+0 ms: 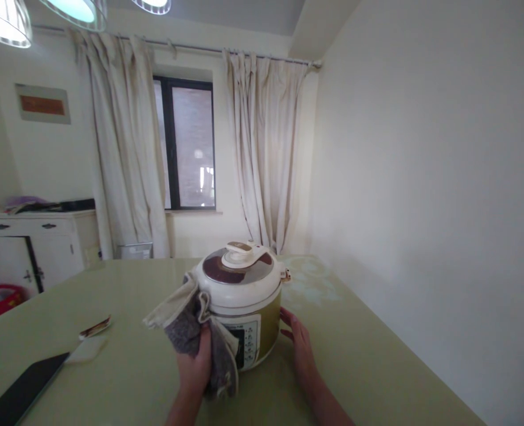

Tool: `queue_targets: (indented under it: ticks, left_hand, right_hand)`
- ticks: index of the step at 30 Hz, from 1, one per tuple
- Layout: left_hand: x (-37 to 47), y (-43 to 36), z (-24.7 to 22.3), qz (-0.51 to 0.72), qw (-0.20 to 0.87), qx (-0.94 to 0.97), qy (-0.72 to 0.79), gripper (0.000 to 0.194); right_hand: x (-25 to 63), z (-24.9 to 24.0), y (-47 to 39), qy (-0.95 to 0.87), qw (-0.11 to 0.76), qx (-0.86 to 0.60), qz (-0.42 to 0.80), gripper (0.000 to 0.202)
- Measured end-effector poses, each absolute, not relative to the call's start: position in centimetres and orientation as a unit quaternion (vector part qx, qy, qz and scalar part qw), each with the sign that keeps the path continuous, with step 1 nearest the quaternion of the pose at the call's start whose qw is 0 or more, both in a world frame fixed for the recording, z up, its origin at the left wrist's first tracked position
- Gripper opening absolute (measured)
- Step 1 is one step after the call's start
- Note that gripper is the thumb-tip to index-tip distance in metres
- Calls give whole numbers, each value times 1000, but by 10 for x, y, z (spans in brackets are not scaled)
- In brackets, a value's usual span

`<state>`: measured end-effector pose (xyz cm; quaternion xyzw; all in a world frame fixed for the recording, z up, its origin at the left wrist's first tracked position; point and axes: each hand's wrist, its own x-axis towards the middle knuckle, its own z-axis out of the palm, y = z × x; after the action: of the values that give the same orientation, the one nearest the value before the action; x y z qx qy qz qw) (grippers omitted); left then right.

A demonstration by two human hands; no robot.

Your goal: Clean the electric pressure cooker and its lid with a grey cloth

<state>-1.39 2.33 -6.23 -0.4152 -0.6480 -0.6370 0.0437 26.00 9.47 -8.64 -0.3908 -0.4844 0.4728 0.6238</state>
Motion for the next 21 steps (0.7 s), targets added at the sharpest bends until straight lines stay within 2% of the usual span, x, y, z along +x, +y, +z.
queue_targets:
  ticks: [2, 4, 7, 12, 17, 21]
  left_hand:
    - [-1, 21, -29, -635, 128, -458, -608, 48]
    - [12, 18, 15, -565, 240, -552, -564, 44]
    - [34, 15, 81, -435, 300, -657, -537, 50]
    - [85, 29, 146, -267, 232, -750, -559, 29]
    - [129, 51, 161, -170, 210, -780, -564, 38]
    - [138, 63, 165, -142, 191, -804, -545, 41]
  right_hand:
    - [259, -87, 94, -482, 627, -392, 470, 89]
    - [258, -87, 94, -482, 629, -390, 469, 86]
    - [257, -88, 96, -476, 633, -384, 474, 84]
    - [255, -90, 98, -477, 629, -378, 483, 86]
    - [255, -89, 96, -470, 626, -390, 484, 92]
    - [255, -88, 94, -467, 625, -392, 487, 91]
